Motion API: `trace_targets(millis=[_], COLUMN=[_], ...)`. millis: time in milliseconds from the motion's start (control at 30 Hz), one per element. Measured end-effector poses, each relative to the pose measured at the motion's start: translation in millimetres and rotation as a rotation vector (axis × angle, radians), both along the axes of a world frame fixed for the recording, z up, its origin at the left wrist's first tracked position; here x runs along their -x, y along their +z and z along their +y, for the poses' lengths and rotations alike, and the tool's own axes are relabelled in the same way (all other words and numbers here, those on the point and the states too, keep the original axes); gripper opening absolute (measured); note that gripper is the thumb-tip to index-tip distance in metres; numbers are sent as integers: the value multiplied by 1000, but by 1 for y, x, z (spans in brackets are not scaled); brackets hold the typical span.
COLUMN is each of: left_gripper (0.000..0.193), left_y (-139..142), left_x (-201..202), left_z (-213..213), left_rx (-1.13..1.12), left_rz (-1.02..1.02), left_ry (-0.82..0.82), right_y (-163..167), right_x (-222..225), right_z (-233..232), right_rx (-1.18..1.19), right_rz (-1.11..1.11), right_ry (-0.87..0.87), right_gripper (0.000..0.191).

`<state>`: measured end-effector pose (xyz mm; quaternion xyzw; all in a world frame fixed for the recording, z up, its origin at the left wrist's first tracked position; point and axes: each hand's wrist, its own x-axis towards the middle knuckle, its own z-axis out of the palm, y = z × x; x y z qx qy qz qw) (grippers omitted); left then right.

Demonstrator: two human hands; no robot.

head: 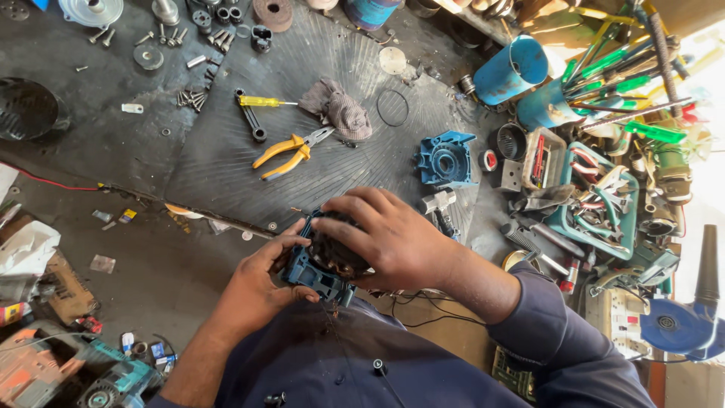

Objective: The person wipes small metal parts with a cloth, then uses a screwdriver to work on a blue power tool, removing and refitting its internal rotor and housing components and handling screws on the workbench.

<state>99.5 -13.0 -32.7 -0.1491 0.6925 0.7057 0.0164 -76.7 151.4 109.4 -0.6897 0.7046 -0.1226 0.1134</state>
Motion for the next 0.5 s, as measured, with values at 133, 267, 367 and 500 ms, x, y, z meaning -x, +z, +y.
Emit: trace_targets(millis=[133,267,367,500], left_gripper=[78,79,87,99], left_y=[-4,-9,-12,-13], left_x=[-2,-5,-5,-7], left_z=[1,1,1,-3], left_rx=[-97,-135,-164,-174], left_rz=[87,133,143,150], left_ry=[8,30,49,29], right_y=[10,15,18,16], right_x=[-9,-19,-26,-37], right_z=[-8,-22,-31,-32], right_rx=[-52,-110,-185,-235], right_rz=[58,47,-1,-1], right_ry=[-150,-323,-512,-721], right_gripper=[94,90,93,92])
